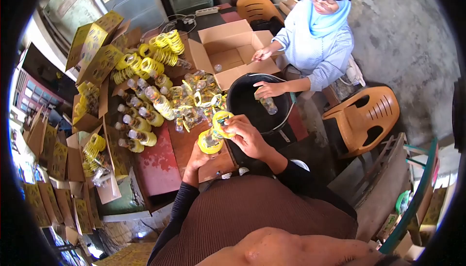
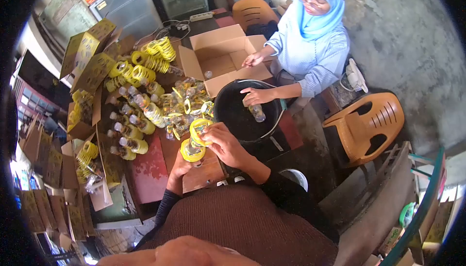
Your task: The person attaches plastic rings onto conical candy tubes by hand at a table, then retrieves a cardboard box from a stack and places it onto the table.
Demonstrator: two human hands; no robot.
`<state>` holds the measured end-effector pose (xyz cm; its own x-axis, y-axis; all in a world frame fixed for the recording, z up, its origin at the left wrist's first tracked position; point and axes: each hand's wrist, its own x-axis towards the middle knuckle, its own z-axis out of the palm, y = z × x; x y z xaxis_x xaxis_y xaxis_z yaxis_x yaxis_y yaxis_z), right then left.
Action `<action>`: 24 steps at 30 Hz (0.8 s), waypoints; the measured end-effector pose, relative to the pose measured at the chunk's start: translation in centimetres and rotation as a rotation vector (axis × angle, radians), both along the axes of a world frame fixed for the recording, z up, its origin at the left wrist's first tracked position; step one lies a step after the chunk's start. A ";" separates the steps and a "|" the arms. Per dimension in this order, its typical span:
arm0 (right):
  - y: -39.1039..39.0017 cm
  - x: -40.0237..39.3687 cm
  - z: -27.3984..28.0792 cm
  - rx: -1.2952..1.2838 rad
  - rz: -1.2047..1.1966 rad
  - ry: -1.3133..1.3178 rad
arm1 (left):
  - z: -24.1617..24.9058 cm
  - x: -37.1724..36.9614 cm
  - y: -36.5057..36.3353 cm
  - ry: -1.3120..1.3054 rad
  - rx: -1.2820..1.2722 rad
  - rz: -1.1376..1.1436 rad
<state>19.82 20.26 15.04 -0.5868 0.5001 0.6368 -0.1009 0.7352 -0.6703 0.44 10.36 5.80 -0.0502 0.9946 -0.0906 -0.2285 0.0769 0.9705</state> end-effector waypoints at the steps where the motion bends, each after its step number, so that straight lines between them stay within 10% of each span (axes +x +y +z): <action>1: 0.1 0.3 0.3 -0.009 0.008 -0.038 | 0.1 0.2 0.1 -0.001 0.005 -0.021; 15: 0.8 2.8 2.8 0.162 -0.053 -0.318 | 0.6 1.6 1.7 0.157 0.098 -0.133; 21: 1.6 4.2 5.6 0.226 -0.559 0.601 | -0.1 1.6 1.9 0.557 0.293 0.024; 24: -0.9 -1.1 -1.7 0.252 -0.147 -0.124 | 0.0 1.5 1.6 0.499 0.180 -0.028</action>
